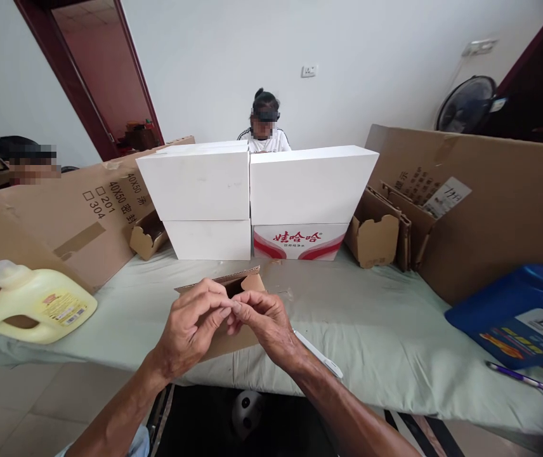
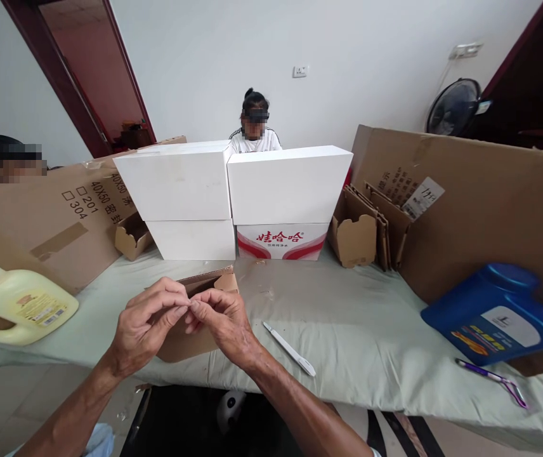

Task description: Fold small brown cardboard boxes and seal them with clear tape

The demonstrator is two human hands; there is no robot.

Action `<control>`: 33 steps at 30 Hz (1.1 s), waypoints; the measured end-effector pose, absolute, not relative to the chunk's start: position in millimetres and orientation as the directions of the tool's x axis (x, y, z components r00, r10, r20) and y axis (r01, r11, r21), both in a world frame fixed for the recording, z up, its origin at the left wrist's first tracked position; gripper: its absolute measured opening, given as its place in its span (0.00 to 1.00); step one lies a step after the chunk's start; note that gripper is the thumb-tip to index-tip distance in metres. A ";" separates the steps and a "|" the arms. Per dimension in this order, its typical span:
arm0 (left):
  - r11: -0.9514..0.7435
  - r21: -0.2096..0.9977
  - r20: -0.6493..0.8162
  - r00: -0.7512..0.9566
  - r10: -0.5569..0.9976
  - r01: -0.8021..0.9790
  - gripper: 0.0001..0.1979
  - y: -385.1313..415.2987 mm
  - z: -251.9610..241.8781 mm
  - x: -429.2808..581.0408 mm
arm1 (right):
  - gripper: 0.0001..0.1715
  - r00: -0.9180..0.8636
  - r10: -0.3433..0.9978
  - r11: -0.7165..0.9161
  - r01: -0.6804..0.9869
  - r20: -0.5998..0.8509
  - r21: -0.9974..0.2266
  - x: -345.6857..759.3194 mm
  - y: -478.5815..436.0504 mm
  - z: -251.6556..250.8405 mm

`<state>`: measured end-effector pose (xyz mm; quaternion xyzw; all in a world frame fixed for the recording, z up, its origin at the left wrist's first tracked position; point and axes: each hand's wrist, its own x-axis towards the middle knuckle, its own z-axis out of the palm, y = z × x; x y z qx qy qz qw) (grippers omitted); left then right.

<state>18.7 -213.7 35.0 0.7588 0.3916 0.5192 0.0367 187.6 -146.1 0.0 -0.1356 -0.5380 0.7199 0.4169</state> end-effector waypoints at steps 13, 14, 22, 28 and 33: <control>-0.742 0.091 0.732 0.461 0.502 0.664 0.13 -220.6 41.5 6.2 | 0.21 -0.693 0.676 -0.186 -0.488 0.249 -0.853 197.5 -148.2 -8.2; -0.750 0.129 0.726 0.454 0.517 0.649 0.12 -221.0 43.2 6.3 | 0.22 -0.693 0.677 -0.185 -0.485 0.247 -0.855 197.6 -148.7 -7.6; -0.588 0.632 0.566 0.219 0.795 0.504 0.05 -221.8 51.9 10.1 | 0.23 -0.632 0.725 -0.077 -0.467 0.272 -0.881 196.1 -156.0 4.2; -0.568 0.751 0.485 0.302 0.821 0.337 0.13 -221.5 48.5 8.2 | 0.21 -0.632 0.700 0.003 -0.461 0.331 -0.887 199.5 -157.7 6.7; -0.582 0.740 0.497 0.309 0.811 0.337 0.11 -223.7 49.3 6.6 | 0.19 -0.728 0.599 -0.060 -0.457 0.334 -0.888 208.9 -155.5 7.2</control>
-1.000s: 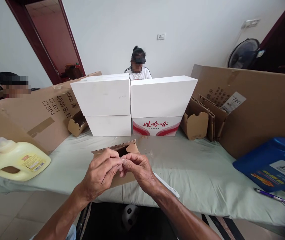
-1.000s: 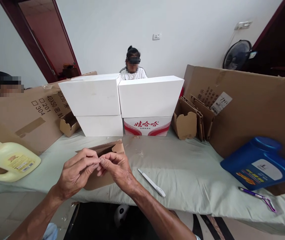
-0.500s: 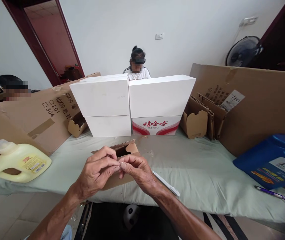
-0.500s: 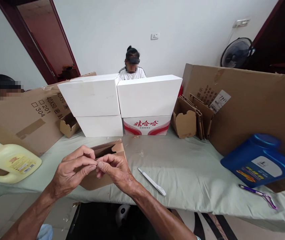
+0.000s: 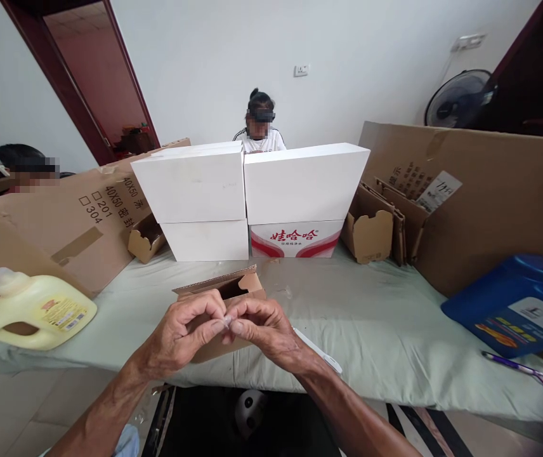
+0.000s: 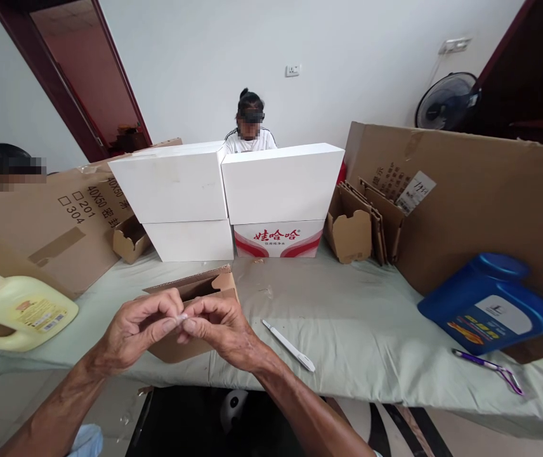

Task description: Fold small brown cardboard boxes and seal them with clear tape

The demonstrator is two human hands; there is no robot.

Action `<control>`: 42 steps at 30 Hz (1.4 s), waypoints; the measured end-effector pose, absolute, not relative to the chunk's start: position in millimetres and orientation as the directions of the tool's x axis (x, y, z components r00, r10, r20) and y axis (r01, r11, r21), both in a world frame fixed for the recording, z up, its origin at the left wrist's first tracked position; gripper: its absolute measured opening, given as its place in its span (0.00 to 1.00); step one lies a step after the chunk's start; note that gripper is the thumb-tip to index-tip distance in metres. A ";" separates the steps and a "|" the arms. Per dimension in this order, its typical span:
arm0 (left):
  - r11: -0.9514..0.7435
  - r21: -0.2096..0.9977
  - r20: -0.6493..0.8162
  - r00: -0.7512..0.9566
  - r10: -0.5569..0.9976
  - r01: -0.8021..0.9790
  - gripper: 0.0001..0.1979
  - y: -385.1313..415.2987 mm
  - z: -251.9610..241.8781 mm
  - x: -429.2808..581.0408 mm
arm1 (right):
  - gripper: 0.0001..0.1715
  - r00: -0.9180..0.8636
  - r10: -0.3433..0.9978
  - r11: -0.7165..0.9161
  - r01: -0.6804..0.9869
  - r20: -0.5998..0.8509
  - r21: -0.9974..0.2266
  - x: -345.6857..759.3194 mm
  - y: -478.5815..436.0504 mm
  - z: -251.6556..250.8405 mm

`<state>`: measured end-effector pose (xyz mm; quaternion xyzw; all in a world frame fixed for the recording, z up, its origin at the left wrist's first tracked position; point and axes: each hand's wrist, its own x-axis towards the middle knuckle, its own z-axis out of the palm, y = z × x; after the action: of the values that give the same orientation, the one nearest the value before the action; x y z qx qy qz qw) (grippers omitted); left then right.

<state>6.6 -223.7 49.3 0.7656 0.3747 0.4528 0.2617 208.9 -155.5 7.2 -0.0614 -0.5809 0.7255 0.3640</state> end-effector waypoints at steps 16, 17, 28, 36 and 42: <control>-0.684 0.183 0.708 0.388 0.590 0.706 0.05 -225.8 34.4 12.5 | 0.31 -0.655 0.724 -0.136 -0.443 0.217 -0.886 195.6 -172.8 -17.3; -0.686 0.150 0.705 0.410 0.579 0.712 0.06 -224.9 35.1 11.3 | 0.32 -0.673 0.708 -0.158 -0.449 0.216 -0.879 195.6 -175.3 -17.6; -0.691 -0.089 0.743 0.510 0.433 0.717 0.11 -226.7 28.0 24.4 | 0.41 -0.787 0.560 -0.341 -0.504 0.259 -0.794 201.0 -191.3 -11.6; -0.384 0.382 0.709 0.000 0.705 0.841 0.10 -198.4 63.3 -44.7 | 0.21 -0.560 0.553 0.796 0.135 0.617 -0.590 237.6 -147.6 -1.7; -0.305 0.440 0.575 -0.005 0.818 0.845 0.18 -147.2 66.9 -82.9 | 0.28 -0.684 0.512 0.859 0.425 0.520 -0.286 235.3 -112.6 -22.2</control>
<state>-82.9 -147.2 66.9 0.7053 0.5894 0.3936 -0.0167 235.3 -112.6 -22.2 -0.2561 -0.9148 0.0712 0.3041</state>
